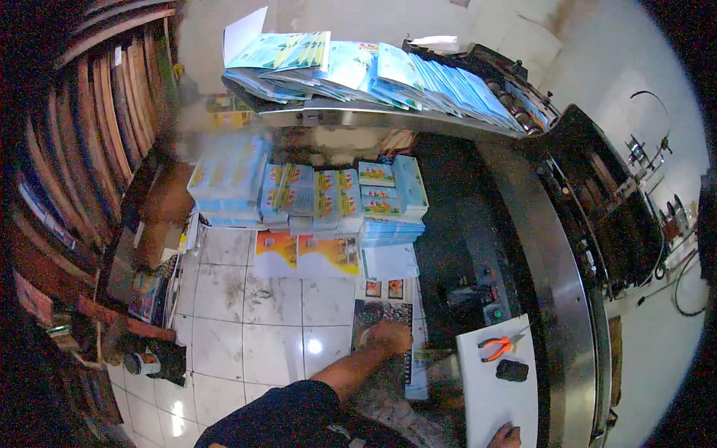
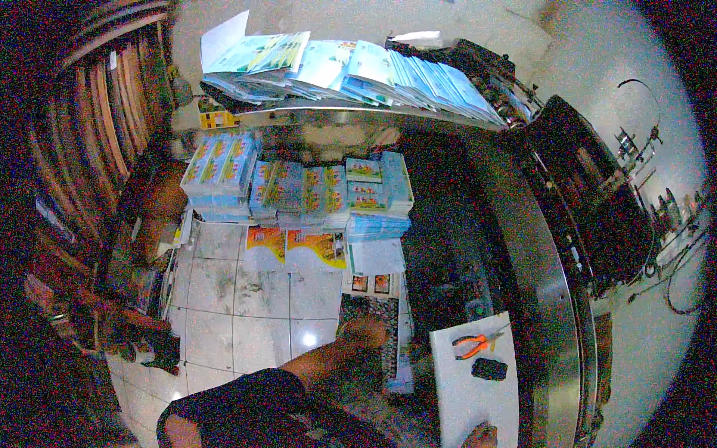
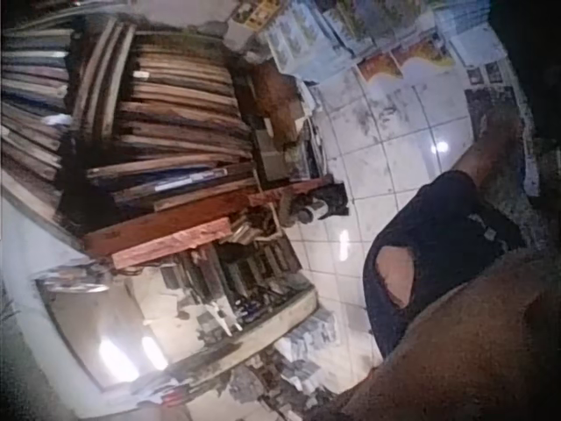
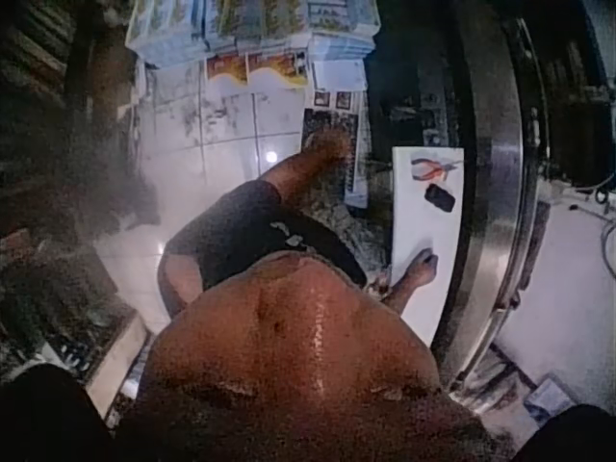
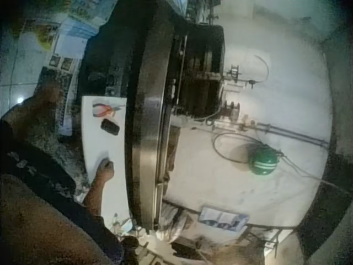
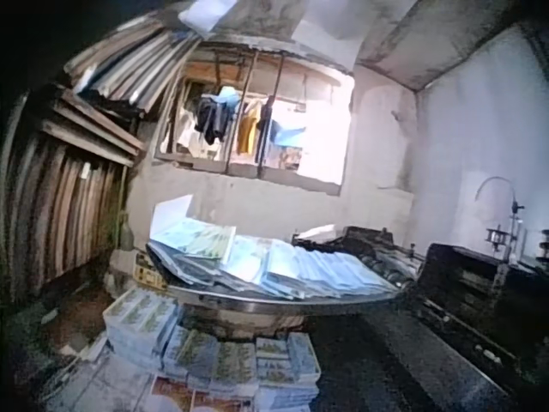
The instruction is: The person organizes printed paper booklets by picking them up from a pile, aligning the edges, and placing them onto a stack on a workbench.
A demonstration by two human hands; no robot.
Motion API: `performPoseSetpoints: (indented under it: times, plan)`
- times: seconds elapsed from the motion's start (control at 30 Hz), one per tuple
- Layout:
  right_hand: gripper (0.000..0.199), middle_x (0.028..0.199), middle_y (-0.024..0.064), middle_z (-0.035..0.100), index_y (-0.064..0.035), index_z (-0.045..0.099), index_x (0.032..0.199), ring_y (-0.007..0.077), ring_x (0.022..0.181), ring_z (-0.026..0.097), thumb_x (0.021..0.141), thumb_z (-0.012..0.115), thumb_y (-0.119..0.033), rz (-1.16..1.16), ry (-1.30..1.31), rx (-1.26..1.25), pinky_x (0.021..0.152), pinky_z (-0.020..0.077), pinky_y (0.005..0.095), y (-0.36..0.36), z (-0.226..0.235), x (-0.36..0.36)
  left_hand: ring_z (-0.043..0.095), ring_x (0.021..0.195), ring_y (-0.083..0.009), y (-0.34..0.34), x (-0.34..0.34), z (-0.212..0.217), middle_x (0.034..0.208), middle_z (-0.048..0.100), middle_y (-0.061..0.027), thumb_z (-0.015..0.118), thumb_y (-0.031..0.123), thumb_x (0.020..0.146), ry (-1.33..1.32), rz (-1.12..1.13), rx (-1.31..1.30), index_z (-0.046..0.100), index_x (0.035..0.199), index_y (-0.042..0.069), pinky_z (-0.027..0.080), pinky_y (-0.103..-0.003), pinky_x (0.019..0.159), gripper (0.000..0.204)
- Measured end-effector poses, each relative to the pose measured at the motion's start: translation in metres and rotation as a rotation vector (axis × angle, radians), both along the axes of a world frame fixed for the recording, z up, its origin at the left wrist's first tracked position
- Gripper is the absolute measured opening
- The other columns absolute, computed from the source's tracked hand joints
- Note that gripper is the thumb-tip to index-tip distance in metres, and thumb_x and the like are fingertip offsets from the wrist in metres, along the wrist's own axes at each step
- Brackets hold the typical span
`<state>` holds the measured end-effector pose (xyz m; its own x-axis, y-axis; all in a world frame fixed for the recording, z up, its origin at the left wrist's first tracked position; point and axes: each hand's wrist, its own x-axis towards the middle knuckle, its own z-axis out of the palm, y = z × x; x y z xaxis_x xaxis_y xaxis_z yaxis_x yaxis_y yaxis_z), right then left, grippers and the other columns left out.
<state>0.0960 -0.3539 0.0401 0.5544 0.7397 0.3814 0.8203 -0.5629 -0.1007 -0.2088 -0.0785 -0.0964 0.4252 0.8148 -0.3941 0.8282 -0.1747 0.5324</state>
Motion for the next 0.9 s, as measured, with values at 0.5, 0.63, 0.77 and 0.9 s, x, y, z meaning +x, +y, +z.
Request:
performPoseSetpoints:
  times: [0.5,0.63,0.77,0.9]
  plan:
    - [0.040,0.070,0.0195,0.064,-0.0054,0.063,0.072,0.0411,0.062,0.061,0.092,0.054,-0.040,-0.013,0.041,0.041,0.057,0.0488,0.0513,0.005,0.011,-0.010,0.070,0.089,-0.0376,-0.005,0.003,0.021,0.098,0.071,-0.0185,0.053,0.031,0.084,0.076,0.042,-0.005,0.074,0.096,0.006,0.054,-0.062,0.072,0.035]
    - [0.040,0.070,0.0193,0.065,-0.0055,0.065,0.074,0.0412,0.062,0.062,0.091,0.054,-0.040,-0.022,0.021,0.025,0.058,0.0498,0.0512,0.004,0.010,-0.009,0.070,0.087,-0.0379,-0.001,0.002,0.015,0.098,0.071,-0.0188,0.054,0.030,0.082,0.034,-0.005,-0.019,0.073,0.096,0.005,0.054,-0.063,0.073,0.034]
    - [0.040,0.071,0.0200,0.066,-0.0054,0.066,0.076,0.0415,0.064,0.063,0.091,0.054,-0.041,-0.071,0.026,-0.040,0.059,0.0506,0.0515,0.003,0.007,-0.005,0.070,0.086,-0.0376,-0.002,0.003,0.005,0.097,0.071,-0.0185,0.054,0.030,0.082,0.007,0.008,0.014,0.073,0.094,0.005,0.054,-0.061,0.074,0.034]
    - [0.041,0.071,0.0200,0.066,-0.0051,0.066,0.077,0.0420,0.064,0.063,0.091,0.054,-0.042,-0.065,0.034,-0.030,0.059,0.0510,0.0517,0.002,0.005,-0.003,0.070,0.085,-0.0373,-0.005,0.003,-0.003,0.095,0.071,-0.0181,0.054,0.030,0.082,-0.021,0.025,0.047,0.073,0.091,0.005,0.054,-0.059,0.074,0.033]
